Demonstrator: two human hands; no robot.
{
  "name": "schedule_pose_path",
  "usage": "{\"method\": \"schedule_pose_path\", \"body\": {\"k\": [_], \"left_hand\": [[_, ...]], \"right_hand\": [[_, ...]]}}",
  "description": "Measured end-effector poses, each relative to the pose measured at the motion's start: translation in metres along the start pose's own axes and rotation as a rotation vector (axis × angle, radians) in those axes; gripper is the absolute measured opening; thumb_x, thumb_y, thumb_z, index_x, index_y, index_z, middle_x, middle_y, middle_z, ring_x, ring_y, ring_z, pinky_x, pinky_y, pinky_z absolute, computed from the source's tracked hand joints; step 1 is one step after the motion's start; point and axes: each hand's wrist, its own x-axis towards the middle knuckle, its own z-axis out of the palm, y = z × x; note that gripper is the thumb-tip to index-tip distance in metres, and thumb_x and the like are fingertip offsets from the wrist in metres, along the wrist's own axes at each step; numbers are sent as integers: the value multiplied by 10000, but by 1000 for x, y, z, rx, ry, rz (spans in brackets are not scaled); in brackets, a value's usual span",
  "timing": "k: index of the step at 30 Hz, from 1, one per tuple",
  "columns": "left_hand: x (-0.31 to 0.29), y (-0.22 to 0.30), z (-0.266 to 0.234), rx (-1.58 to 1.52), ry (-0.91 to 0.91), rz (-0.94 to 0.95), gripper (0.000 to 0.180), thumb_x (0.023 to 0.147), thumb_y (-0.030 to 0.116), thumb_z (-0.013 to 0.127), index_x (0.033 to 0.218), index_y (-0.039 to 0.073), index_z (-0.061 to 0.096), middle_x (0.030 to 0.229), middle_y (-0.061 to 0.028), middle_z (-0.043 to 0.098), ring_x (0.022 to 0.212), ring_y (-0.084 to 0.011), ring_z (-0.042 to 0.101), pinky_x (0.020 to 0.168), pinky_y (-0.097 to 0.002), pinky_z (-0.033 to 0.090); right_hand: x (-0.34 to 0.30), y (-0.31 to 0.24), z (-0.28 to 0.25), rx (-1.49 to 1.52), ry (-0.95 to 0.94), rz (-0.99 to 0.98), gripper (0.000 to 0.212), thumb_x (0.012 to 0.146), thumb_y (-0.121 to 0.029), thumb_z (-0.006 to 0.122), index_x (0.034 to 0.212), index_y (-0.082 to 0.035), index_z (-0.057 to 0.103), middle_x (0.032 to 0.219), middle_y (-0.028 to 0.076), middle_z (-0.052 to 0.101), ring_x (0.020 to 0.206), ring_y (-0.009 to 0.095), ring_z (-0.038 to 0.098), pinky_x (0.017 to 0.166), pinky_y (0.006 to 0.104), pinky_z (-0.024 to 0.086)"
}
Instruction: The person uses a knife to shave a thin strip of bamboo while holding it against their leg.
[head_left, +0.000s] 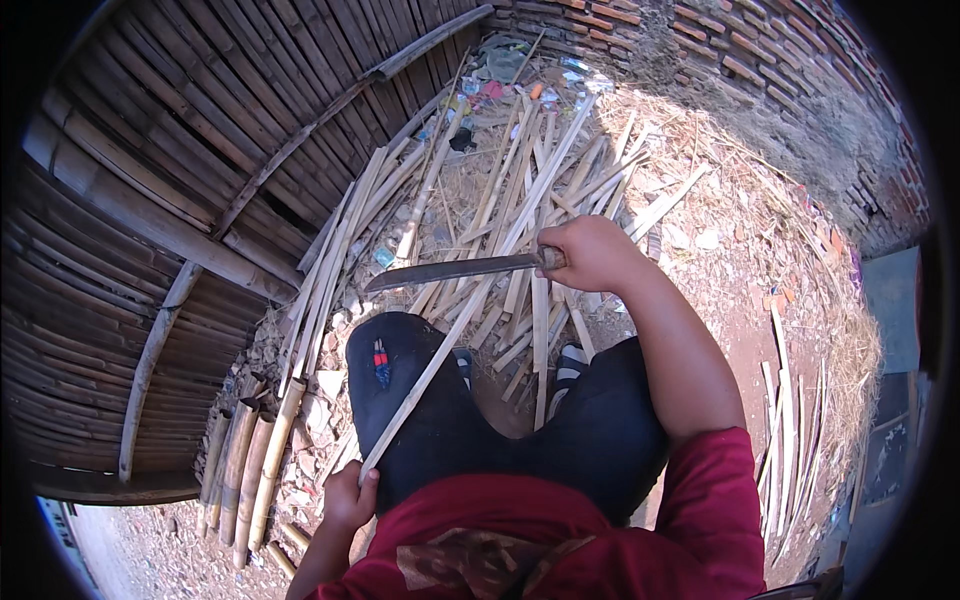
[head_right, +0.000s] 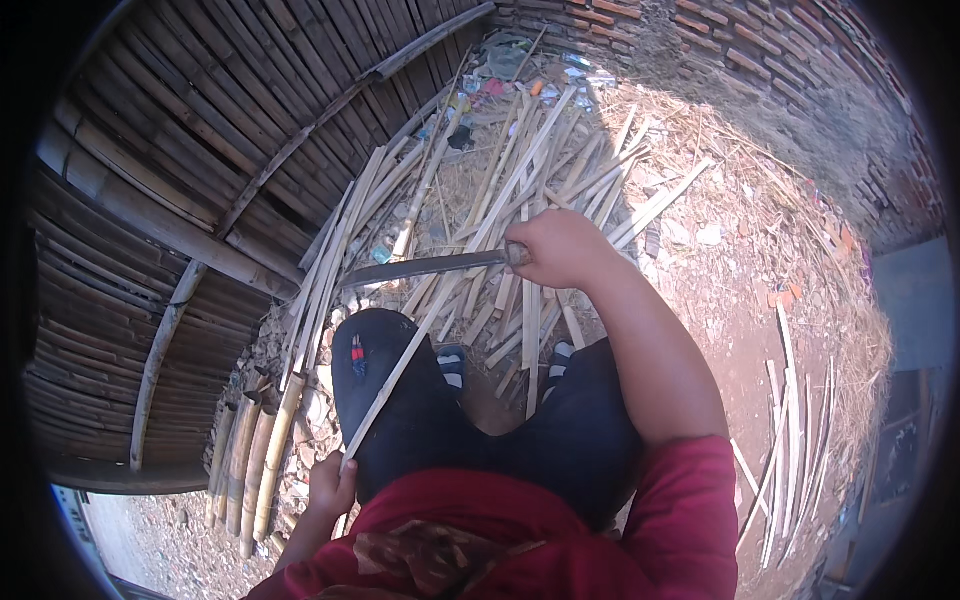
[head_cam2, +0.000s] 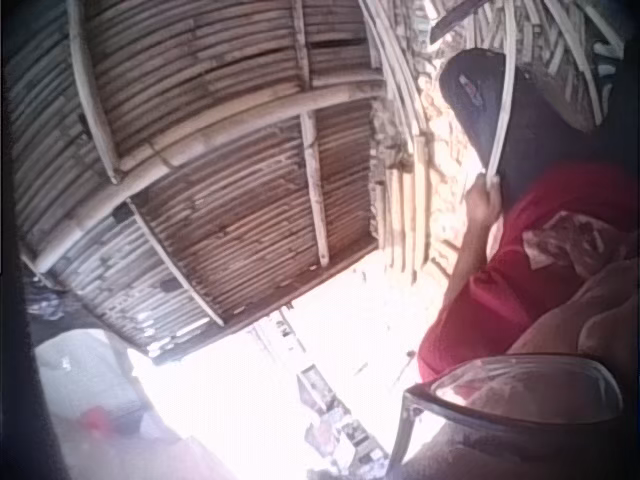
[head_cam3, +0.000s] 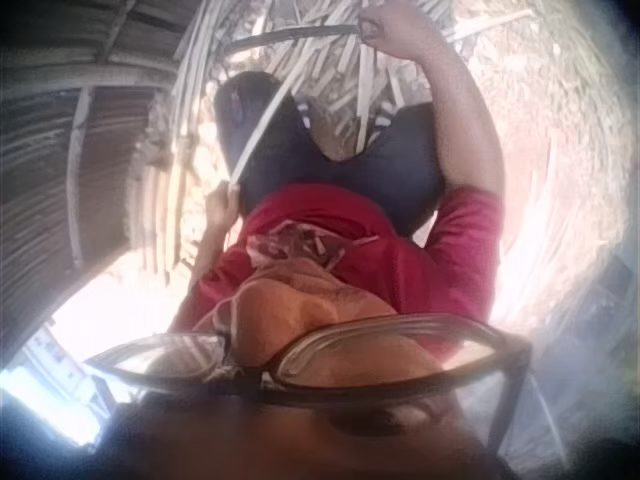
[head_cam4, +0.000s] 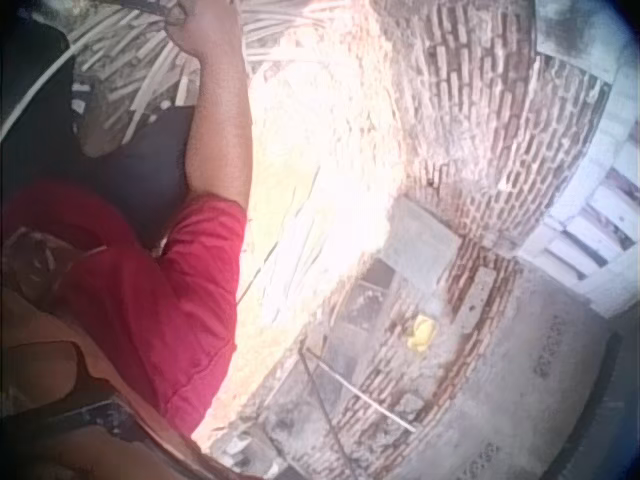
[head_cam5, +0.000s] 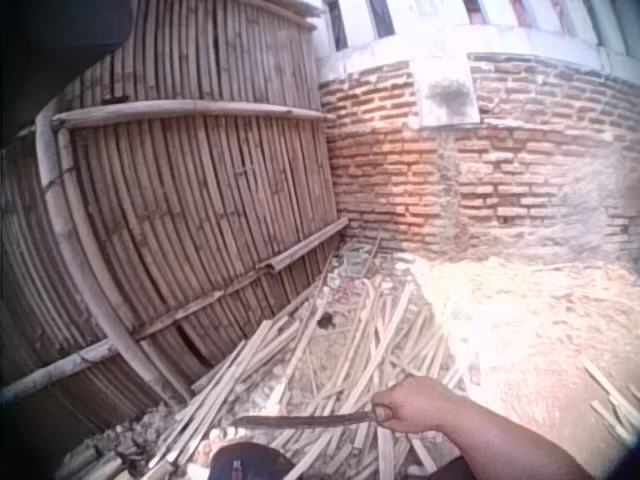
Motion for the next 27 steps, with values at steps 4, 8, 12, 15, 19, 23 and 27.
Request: {"method": "schedule_pose_path", "body": {"k": [4, 8, 12, 15, 19, 23, 27], "left_hand": [[-4, 4, 3, 48, 26, -36, 471, 976, 419, 575, 729, 21, 533, 556, -199, 549, 526, -414, 595, 509, -479, 448], [-17, 3, 6, 110, 71, -52, 451, 974, 414, 569, 748, 25, 527, 568, -201, 556, 536, -425, 603, 509, -489, 453], [-20, 13, -7, 36, 113, -7, 457, 965, 417, 594, 720, 42, 499, 518, -163, 515, 482, -391, 583, 464, -455, 431], [-16, 25, -18, 77, 157, -42, 482, 982, 437, 574, 728, 32, 513, 538, -169, 530, 500, -401, 591, 473, -461, 439], [8, 34, -24, 50, 118, -72, 466, 991, 406, 563, 736, 19, 520, 549, -180, 533, 518, -395, 595, 491, -451, 440], [28, 34, -17, 47, 73, -24, 442, 992, 377, 565, 736, 19, 520, 553, -182, 528, 515, -392, 581, 503, -464, 426], [44, 19, -12, 72, 27, 34, 450, 994, 388, 562, 740, 18, 525, 571, -195, 538, 537, -399, 591, 515, -468, 425]], "right_hand": [[-3, 11, 9, 143, 2, 143, 346, 784, -340, 791, 949, -66, 660, 741, 176, 662, 768, 407, 662, 689, 503, 509], [4, -5, 2, 223, -114, 43, 362, 770, -326, 799, 983, -63, 672, 772, 180, 673, 805, 393, 674, 709, 472, 519], [3, -3, -4, 218, -32, -139, 344, 768, -336, 812, 952, -81, 670, 752, 133, 656, 759, 368, 661, 660, 452, 506], [3, 15, -9, 153, 89, -41, 347, 773, -357, 812, 904, -78, 652, 720, 124, 632, 733, 374, 649, 638, 461, 490], [4, 15, -8, 85, 74, 113, 332, 766, -344, 809, 892, -86, 643, 730, 145, 641, 731, 394, 652, 647, 480, 501], [0, -9, 4, 91, -103, -55, 274, 778, -293, 773, 921, -89, 660, 717, 159, 652, 731, 388, 663, 661, 489, 514], [0, 32, 16, 211, -102, 85, 282, 775, -273, 770, 932, -56, 682, 725, 184, 662, 737, 388, 666, 668, 472, 511]]}}
